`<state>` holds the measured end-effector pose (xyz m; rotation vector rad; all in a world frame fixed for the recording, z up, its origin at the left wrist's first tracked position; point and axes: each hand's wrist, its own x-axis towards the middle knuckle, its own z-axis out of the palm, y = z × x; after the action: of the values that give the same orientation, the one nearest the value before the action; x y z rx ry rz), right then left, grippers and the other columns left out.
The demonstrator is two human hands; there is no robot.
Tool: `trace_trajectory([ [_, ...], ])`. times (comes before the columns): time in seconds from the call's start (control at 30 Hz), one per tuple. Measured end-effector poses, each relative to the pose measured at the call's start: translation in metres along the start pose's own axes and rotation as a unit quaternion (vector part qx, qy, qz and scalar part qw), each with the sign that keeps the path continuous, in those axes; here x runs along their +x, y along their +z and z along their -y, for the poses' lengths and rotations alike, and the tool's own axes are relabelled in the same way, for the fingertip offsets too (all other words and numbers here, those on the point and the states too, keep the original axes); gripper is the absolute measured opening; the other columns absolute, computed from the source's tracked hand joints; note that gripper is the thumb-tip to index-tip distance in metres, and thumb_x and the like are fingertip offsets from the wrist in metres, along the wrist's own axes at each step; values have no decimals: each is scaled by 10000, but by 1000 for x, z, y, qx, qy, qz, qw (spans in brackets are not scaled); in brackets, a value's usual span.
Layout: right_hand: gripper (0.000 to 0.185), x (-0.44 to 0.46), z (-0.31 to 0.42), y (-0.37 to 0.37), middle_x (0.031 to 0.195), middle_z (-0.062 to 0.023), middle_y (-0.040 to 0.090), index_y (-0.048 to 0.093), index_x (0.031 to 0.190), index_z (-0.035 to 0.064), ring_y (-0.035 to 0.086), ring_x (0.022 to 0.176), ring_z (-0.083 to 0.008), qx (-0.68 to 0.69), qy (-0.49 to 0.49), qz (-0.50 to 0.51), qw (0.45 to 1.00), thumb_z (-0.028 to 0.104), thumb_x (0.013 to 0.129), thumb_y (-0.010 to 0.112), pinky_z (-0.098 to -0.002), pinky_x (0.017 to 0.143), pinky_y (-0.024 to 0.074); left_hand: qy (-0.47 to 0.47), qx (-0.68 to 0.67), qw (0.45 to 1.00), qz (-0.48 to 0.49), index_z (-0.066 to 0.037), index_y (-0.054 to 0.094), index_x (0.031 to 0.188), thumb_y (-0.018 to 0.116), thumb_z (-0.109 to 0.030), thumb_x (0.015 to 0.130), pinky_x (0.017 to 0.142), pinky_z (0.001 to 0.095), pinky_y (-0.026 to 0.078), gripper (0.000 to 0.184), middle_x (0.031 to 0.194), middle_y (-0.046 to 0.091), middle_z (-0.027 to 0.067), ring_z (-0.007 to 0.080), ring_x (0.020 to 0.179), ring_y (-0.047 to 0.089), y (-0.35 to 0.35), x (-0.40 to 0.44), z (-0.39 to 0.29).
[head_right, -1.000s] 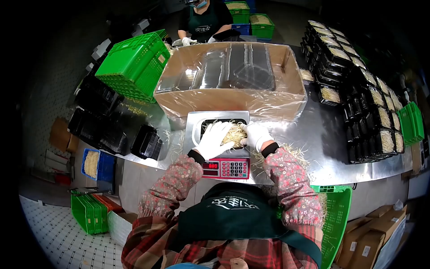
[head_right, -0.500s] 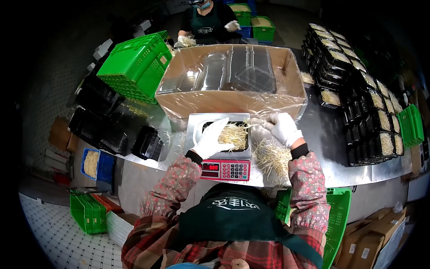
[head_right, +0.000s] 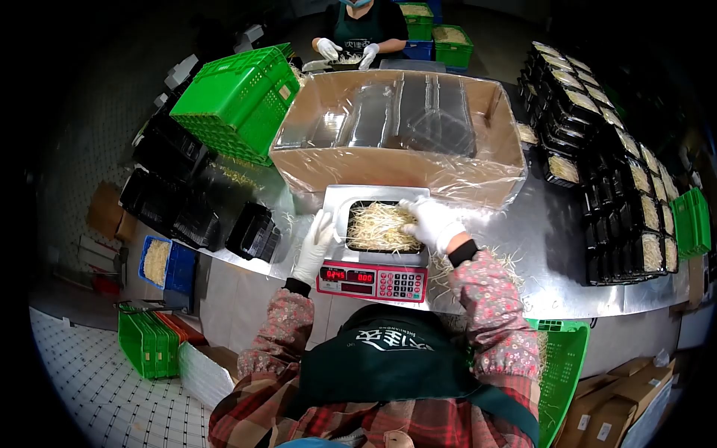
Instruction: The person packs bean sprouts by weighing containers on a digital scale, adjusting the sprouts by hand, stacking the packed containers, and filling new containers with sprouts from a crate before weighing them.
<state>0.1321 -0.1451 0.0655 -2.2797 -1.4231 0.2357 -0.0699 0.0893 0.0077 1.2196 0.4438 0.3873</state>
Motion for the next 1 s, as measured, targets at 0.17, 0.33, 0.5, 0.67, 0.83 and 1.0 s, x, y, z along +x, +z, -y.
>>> trace_trajectory([
  [0.17,891,2,28,-11,1480,-266,368,391,1467,79,378,1365,-413,-19,21,-75,997,420,750,796,-460,1113,361,241,328,908,101,12,282,1494,742,-238,842,1167,434,255,836,1495,364,220,309,1413,327,29,7,-21],
  [0.33,1074,18,40,6,1539,-297,243,368,1487,101,211,1399,-552,-155,90,132,975,562,629,821,-587,1103,325,301,590,719,212,-33,401,1432,622,-445,884,1072,511,331,720,1397,466,182,395,1283,427,69,38,7],
  [0.5,527,4,-11,5,1054,-183,679,640,1196,93,651,970,-381,-103,74,162,979,289,727,779,-459,820,510,226,663,665,260,-18,440,1398,583,-485,898,1031,481,375,699,1315,505,207,388,1163,482,80,54,3],
  [0.67,164,-5,-25,30,828,-164,700,703,832,82,679,827,-369,-144,68,28,987,233,835,640,-470,742,533,216,695,631,269,-21,418,1424,574,-511,902,1009,501,376,732,1311,499,204,384,1165,470,83,60,2],
  [0.83,220,-34,-36,-13,820,-173,686,707,865,86,666,801,-370,-48,65,-42,996,296,865,640,-462,737,524,239,686,639,252,-45,400,1451,564,-577,879,975,486,393,798,1330,502,164,355,1153,486,80,59,7],
  [1.0,236,-79,-69,-43,782,-176,681,724,866,69,667,755,-356,-9,107,-166,980,298,863,666,-445,699,522,346,595,700,192,-6,435,1419,725,-497,781,1065,472,352,856,1373,502,210,355,1261,466,66,33,-25],
])
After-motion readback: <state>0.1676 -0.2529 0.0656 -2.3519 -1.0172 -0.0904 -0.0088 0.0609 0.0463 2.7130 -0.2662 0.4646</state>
